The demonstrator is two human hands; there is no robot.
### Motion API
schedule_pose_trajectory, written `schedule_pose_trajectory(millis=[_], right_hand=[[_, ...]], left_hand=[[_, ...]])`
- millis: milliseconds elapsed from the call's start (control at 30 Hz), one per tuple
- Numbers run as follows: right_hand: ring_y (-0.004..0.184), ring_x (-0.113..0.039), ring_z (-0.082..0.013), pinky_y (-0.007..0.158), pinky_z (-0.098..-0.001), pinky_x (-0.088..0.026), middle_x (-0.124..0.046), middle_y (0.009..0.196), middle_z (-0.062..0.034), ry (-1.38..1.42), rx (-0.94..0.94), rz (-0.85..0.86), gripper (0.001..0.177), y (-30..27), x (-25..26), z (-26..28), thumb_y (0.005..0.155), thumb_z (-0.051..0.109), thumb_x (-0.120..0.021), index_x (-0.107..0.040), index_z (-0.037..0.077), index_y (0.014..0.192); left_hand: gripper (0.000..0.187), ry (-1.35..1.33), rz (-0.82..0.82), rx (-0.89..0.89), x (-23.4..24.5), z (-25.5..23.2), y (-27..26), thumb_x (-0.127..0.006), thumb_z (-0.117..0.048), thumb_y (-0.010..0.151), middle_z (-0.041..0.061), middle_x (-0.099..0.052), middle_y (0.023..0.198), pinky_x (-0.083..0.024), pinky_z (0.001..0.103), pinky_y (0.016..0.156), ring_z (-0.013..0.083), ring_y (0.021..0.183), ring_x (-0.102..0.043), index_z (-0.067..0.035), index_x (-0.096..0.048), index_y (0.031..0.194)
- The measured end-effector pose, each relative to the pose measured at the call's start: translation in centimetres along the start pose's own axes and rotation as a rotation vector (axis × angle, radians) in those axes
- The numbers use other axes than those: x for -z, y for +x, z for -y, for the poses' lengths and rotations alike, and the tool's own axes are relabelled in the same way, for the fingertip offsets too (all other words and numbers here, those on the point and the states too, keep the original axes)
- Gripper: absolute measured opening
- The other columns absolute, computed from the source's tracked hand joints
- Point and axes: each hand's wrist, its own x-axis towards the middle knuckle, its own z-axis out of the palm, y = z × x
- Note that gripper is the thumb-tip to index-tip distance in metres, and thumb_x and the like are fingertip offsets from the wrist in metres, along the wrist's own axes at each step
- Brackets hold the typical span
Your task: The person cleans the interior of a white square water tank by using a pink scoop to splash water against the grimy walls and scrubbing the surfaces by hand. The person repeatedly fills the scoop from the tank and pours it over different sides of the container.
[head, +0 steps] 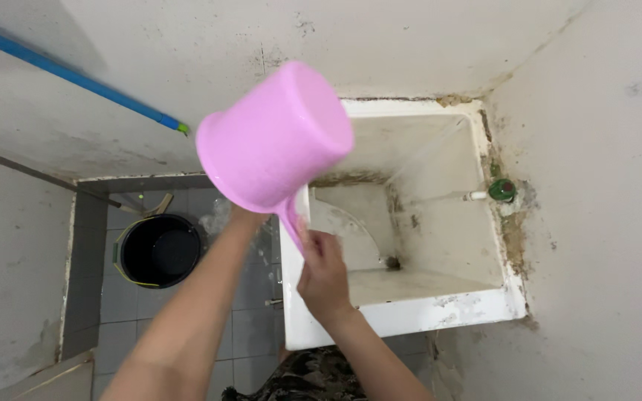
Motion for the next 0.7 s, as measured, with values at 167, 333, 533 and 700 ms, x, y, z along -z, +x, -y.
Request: schedule_pose_trajectory(millis=[167, 333, 533, 700], right_hand=[[0.094, -0.054, -0.0297, 0.082, -0.0431, -0.046, -0.057, 0.101, -0.0155, -0.088, -0.528, 0.001, 0.026, -5.4, 0.1, -8.1, 0.087, -0.007, -0.053, -0.061, -0.001, 0.112], [0.098, -0.053, -0.0351, 0.088, -0.0484, -0.043, -0.059, 0.100, -0.0179, -0.431, -0.665, -0.028, 0.029, -13.0, 2.3, -17.8, 0.083, -0.007, -0.057, -0.060, -0.003, 0.112], [0.085, -0.061, -0.0362, 0.080, -0.0491, -0.050, -0.066, 0.091, -0.0183, -0.362, -0.858, 0.129, 0.028, -15.5, 1.3, -24.2, 0.085, 0.010, -0.067, -0.064, -0.002, 0.110], [0.063, -0.057, -0.0190, 0.060, -0.0373, -0.046, -0.066, 0.079, -0.0097, 0.022, -1.228, 0.496, 0.036, -11.4, -2.1, -30.3, 0.100, 0.034, -0.065, -0.067, -0.001, 0.105]], left_hand=[[0.073, 0.109, 0.194, 0.247, -5.6, -1.4, -1.9, -0.057, -0.038, 0.101, 0.022, -0.025, 0.165, -0.023, 0.049, 0.126, 0.0408, 0.151, -0.025, -0.004, -0.029, 0.159], [0.106, 0.367, 0.516, 0.291, -9.5, -3.0, -2.4, -0.063, -0.048, 0.094, 0.013, 0.019, 0.172, 0.001, 0.052, 0.127, 0.0375, 0.156, 0.020, -0.009, 0.009, 0.163], [0.103, 0.474, 0.310, 0.137, -10.7, -2.4, 2.0, -0.064, -0.043, 0.093, 0.016, 0.015, 0.170, 0.005, 0.054, 0.125, 0.0378, 0.155, 0.018, -0.004, 0.003, 0.162], [0.095, 0.653, 0.255, -0.012, -11.4, -1.7, 4.6, -0.061, -0.039, 0.092, 0.020, 0.009, 0.170, 0.004, 0.060, 0.121, 0.0384, 0.155, 0.013, -0.007, -0.005, 0.162]])
